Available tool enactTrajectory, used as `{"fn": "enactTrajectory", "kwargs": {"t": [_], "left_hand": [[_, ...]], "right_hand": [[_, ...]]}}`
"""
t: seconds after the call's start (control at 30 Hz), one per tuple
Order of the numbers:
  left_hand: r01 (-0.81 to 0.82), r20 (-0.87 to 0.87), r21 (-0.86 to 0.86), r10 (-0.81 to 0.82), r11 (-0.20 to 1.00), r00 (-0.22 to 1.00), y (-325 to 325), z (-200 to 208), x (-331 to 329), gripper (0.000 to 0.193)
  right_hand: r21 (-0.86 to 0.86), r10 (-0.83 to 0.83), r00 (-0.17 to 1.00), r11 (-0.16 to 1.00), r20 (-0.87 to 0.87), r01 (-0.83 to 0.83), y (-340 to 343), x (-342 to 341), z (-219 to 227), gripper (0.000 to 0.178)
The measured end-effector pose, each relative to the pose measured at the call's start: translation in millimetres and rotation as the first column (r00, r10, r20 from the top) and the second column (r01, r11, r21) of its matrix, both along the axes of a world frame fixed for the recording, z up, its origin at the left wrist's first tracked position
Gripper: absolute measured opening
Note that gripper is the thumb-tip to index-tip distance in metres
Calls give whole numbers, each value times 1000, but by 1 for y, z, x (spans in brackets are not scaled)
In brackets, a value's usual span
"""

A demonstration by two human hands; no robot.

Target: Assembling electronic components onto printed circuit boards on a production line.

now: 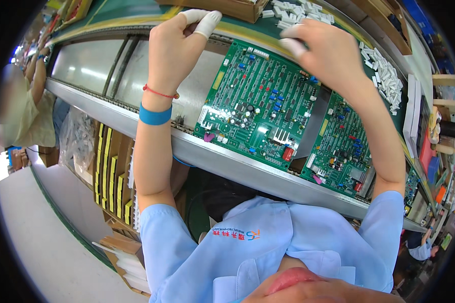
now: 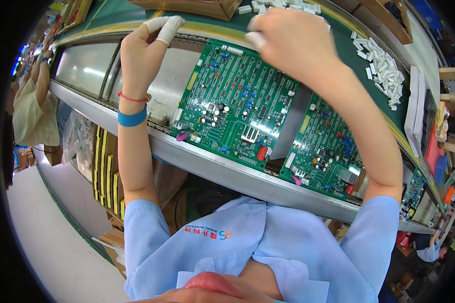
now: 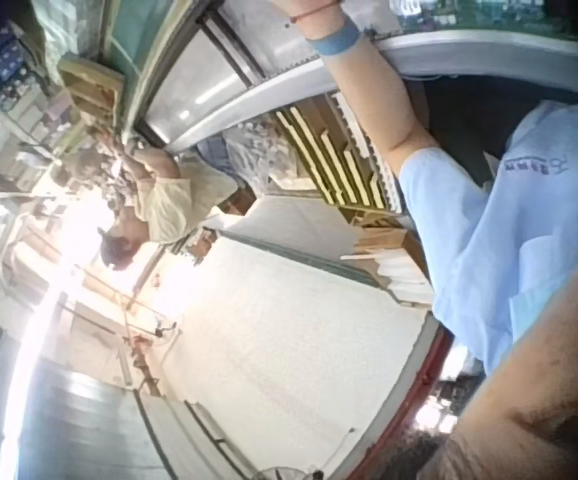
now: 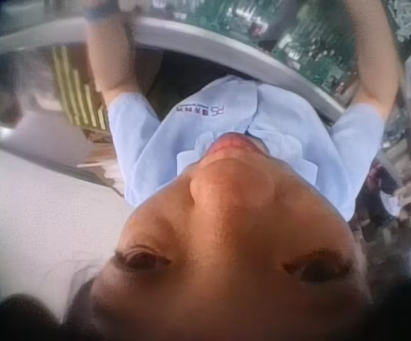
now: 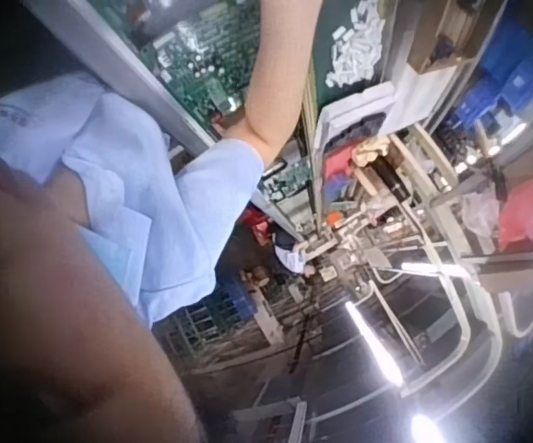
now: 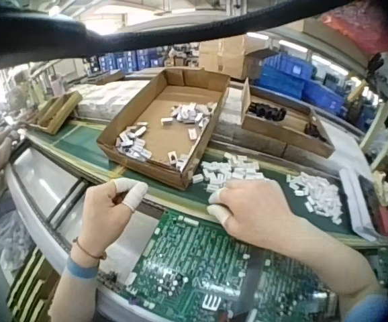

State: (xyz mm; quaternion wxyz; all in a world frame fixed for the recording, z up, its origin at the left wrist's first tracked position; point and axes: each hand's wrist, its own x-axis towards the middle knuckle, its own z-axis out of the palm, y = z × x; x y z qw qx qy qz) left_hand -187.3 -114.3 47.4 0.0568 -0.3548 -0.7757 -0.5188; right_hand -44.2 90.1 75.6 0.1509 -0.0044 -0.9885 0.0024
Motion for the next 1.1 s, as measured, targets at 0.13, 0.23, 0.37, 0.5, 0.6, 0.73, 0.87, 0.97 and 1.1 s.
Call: {"fn": "enactTrajectory", "kwargs": {"t": [0.13,0.23,0.37,0.5,0.6,0.73,0.87,0.97,1.1], "left_hand": [[-31,-44,35,32,999,999,2,-8,-3,20],[-52,-134,-48,45,997,990,12,3,-8,18],[25,-267,-168,-70,985,961,33,31,-42,23],[30,-320,-494,-214,869,923,91,36,-100,28],[-29,-257,-715,-225,698,940,90,11,-170,29],[82,-190,-717,-308,692,932,102,-5,-175,24],[213,-4,-682,-295,700,955,107,-5,-176,26],[289,4,-613,-363,735,932,107,-8,-172,31],[291,91,-681,-317,672,944,118,-4,-170,34]], "right_hand": [[-100,-172,980,982,-96,162,64,72,13,17],[-199,-412,911,894,-13,401,111,142,21,17],[-181,-720,692,687,-45,704,188,244,20,26],[-126,-835,541,549,-96,826,222,325,24,31],[-207,-847,527,528,-63,824,241,341,-13,35],[-166,-871,484,492,-89,855,239,364,-23,35],[-72,-810,560,578,-176,813,264,376,-44,45],[-128,-796,582,603,-168,787,273,368,-51,53],[-180,-738,656,674,-157,716,280,383,-51,49]]}}
